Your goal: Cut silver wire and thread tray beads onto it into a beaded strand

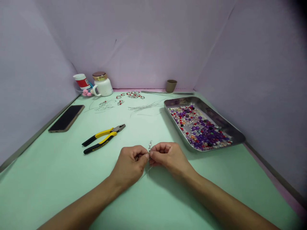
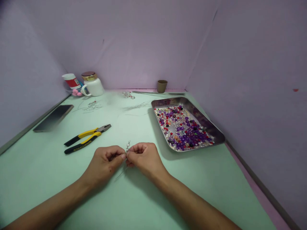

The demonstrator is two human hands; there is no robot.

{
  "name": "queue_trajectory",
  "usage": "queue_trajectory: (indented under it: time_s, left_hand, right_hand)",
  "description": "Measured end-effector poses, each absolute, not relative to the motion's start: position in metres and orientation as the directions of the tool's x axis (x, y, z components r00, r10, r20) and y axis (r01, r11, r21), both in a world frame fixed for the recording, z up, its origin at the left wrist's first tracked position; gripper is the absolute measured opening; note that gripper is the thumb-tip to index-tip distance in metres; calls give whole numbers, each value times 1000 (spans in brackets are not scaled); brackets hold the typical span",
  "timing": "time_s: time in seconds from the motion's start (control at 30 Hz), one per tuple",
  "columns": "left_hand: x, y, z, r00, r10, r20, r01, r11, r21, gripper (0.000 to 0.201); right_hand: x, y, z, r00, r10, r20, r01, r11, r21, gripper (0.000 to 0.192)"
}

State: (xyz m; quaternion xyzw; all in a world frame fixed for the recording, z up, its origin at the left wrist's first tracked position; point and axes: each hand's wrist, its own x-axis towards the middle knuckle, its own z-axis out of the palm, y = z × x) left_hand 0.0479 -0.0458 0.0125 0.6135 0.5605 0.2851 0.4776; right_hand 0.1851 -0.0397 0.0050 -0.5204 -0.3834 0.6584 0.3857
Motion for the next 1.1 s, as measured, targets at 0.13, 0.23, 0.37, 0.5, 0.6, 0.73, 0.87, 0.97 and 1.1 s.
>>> queue_trajectory:
  time_s: [0.13,0.23,0.37,0.5,0.6,0.73,0.87,0.97,1.1]
  left_hand:
    - [48,-45,17,205,949,-240,395,144,907,16]
    - [47,-45,18,191,948,-253,382,166,909,15]
    - [46,-44,18,226,948,-223,340,138,930,14]
    - [42,-40,14,282,932,-227,197,175,965,10]
    - [39,-36,8,355,891,-285,24,295,955,9]
    - [37,-34,5,370,867,-333,-109,396,912,12]
    - [37,-35,6,344,863,-370,-109,428,897,13]
    - [36,-36,7,328,876,-354,-71,396,915,12]
    - [37,-38,6,290,911,-293,-24,313,949,15]
  right_hand:
    - [185,-41,3,-179,906,-384,-119,-407,-905,5]
    - [184,-41,3,-204,899,-388,-162,-422,-892,6]
    - [184,-42,3,-226,885,-407,-213,-453,-866,5]
    - [184,-42,3,-292,876,-383,-281,-462,-841,3]
    - [183,-42,2,-317,882,-349,-319,-446,-836,6]
    - [182,-43,1,-304,895,-326,-327,-420,-847,12]
    - [182,-43,-1,-304,905,-296,-311,-388,-868,14]
    - [183,-43,-2,-309,914,-264,-328,-363,-872,11]
    - [183,-44,-4,-295,926,-234,-331,-329,-885,11]
